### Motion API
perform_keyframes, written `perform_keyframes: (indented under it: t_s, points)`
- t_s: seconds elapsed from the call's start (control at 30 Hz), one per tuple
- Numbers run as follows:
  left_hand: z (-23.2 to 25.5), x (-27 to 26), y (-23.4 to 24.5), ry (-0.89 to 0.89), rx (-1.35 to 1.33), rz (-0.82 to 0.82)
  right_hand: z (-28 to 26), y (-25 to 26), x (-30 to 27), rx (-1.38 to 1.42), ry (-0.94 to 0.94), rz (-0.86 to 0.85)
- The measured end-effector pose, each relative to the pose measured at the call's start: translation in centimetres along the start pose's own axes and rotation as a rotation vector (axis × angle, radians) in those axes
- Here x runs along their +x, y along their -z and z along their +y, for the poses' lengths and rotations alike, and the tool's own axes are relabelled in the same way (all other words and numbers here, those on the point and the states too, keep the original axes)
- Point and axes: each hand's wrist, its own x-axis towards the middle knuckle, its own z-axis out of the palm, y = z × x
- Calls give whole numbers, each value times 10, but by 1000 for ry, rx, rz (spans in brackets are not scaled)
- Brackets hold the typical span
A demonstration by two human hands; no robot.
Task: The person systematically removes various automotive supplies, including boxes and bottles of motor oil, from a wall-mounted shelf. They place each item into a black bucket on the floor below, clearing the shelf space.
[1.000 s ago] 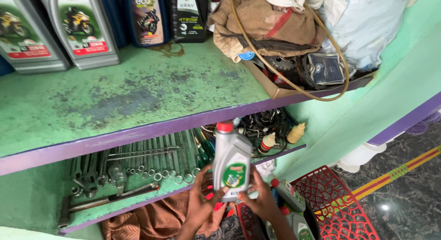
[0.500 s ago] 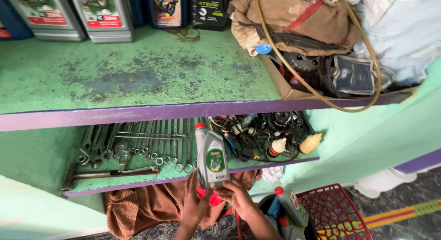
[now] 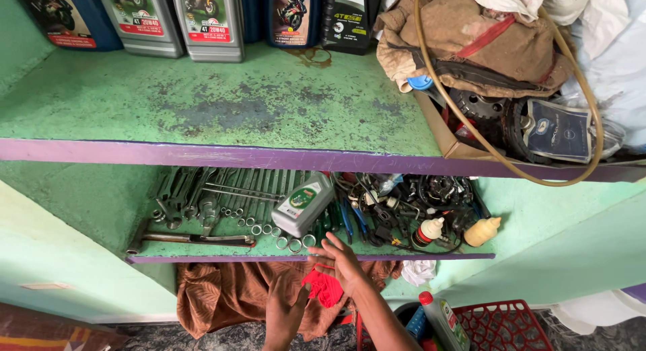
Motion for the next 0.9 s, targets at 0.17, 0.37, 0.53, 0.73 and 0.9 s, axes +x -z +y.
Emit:
perform_keyframes:
  t_s: [0.17,0.37,0.53,0.73,0.9]
  points:
    - [16,7,3,-8,-13,-5,7,7,-12,0,3,-15]
    - [62,28,16,-105,-240,-38,-17,-10,-47,-87,295,50]
    - [129,70,61,-394,-261,-142,-60,-34,-82,-152,756,42]
    - [244,131,145,-658,-154,-284,-151,-73,-137,-324,1093,-127]
    - [301,196,206,-1002,15,-163,-231,-138,-176,-614,1279,-166]
